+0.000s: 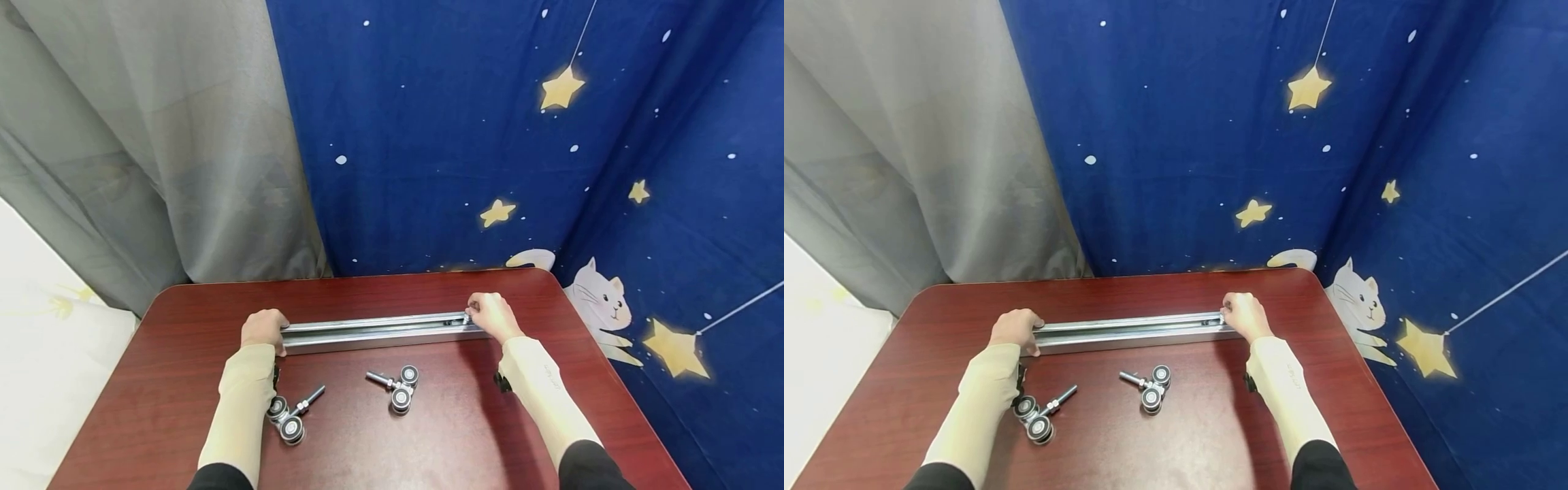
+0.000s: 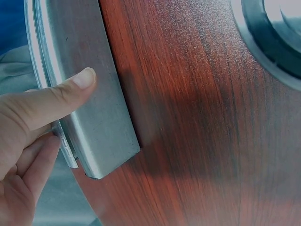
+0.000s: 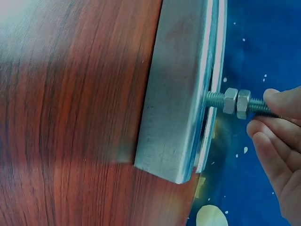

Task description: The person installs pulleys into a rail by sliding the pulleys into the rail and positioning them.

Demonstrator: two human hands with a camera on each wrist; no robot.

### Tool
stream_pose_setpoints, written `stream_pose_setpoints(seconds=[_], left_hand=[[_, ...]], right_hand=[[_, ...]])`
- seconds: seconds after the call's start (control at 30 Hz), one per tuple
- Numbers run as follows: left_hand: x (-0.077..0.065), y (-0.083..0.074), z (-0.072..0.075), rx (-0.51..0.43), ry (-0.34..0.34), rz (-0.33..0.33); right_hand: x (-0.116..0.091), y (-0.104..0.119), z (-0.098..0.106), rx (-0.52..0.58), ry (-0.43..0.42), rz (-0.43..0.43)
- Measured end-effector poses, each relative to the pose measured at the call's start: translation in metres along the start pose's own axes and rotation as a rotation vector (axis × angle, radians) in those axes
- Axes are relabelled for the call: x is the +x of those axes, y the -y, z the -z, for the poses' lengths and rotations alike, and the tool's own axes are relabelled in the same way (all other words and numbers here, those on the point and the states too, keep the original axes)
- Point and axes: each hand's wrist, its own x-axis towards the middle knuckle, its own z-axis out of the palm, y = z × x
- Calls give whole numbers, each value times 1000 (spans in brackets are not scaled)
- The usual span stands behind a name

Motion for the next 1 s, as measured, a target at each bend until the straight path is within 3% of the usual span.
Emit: stream_pose_setpoints(seconds=[0.1, 0.27, 0.37, 0.47, 0.77, 1.0], left_hand=[[3, -1, 1, 2, 10, -7], [4, -3, 5, -4, 34, -11], [4, -5, 7, -7, 39, -14], [4, -5, 6, -2, 38, -23], [10, -8, 5, 9, 29, -35], [9, 3, 14, 17, 28, -58]], right_hand=[[4, -6, 6, 67, 98, 26], [16, -24, 24, 194, 361, 28], [19, -38, 28, 155, 477, 29], [18, -47, 25, 92, 533, 55], [24, -47, 3, -166, 511, -11], [28, -33, -6, -236, 423, 15]])
